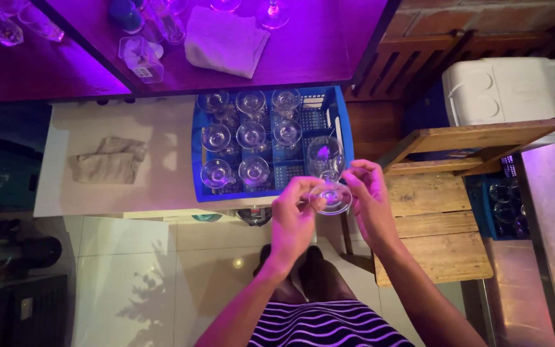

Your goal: Moving wine glasses from a blue crate to a wooden shelf/rack and handling a white cloth.

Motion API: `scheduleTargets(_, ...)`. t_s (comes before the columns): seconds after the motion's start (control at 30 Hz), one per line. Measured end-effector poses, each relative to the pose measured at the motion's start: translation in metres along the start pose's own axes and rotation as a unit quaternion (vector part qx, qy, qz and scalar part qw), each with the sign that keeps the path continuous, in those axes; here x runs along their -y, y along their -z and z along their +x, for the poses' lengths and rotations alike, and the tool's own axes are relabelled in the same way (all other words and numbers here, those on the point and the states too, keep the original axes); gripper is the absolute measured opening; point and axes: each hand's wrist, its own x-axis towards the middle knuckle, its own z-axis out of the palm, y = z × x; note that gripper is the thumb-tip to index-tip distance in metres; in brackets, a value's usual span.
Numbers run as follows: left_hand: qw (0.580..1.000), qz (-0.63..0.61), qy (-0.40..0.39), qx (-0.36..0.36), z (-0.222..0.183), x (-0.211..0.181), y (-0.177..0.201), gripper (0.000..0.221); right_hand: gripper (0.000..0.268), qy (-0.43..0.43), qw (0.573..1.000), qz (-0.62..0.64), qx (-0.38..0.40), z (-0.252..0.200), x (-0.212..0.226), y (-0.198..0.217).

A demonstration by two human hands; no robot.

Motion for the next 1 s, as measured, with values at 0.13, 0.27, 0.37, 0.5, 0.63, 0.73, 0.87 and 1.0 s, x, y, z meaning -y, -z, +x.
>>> scheduleTargets(0.13,1.0,0.012,-0.026,0.006,-0.012,0.018,-0.012,0.021,0.055,-0.056,0.997,0.028,-0.042,0.006,0.013,0.002)
scheduleTargets(0.27,0.991,-0.05,-0.087,0.088,-0.021,0.043,-0.028,0.014,0.067,-0.158,0.983,0.088,-0.009,0.002,0.043,0.004)
scheduleTargets(0.37,0.978,-0.057,-0.161,0.121,-0.022,0.066,-0.044,0.017,0.07,-0.132,0.987,0.087,-0.01,0.001,0.05,0.023)
scheduleTargets(0.5,0.963,-0.156,-0.16,0.153,-0.023,0.108,-0.068,0.032,0.08,-0.071,0.997,0.007,0.002,-0.012,0.065,0.038)
scheduleTargets(0.63,0.942,-0.297,-0.026,0.157,-0.015,0.063,-0.088,0.043,0.086,-0.001,0.998,-0.041,0.041,-0.025,0.068,0.053)
scheduleTargets(0.73,0.952,-0.266,0.005,0.15,-0.014,0.066,-0.102,0.064,0.09,0.049,0.995,-0.077,0.045,-0.036,0.071,0.059)
scheduleTargets(0.87,0.946,-0.237,-0.016,0.22,-0.014,0.05,-0.103,0.074,0.095,0.111,0.988,-0.093,0.056,-0.045,0.069,0.072)
scheduleTargets(1.0,0.953,-0.175,-0.024,0.247,-0.014,0.05,-0.11,0.084,0.099,0.15,0.977,-0.148,0.03,-0.056,0.06,0.092)
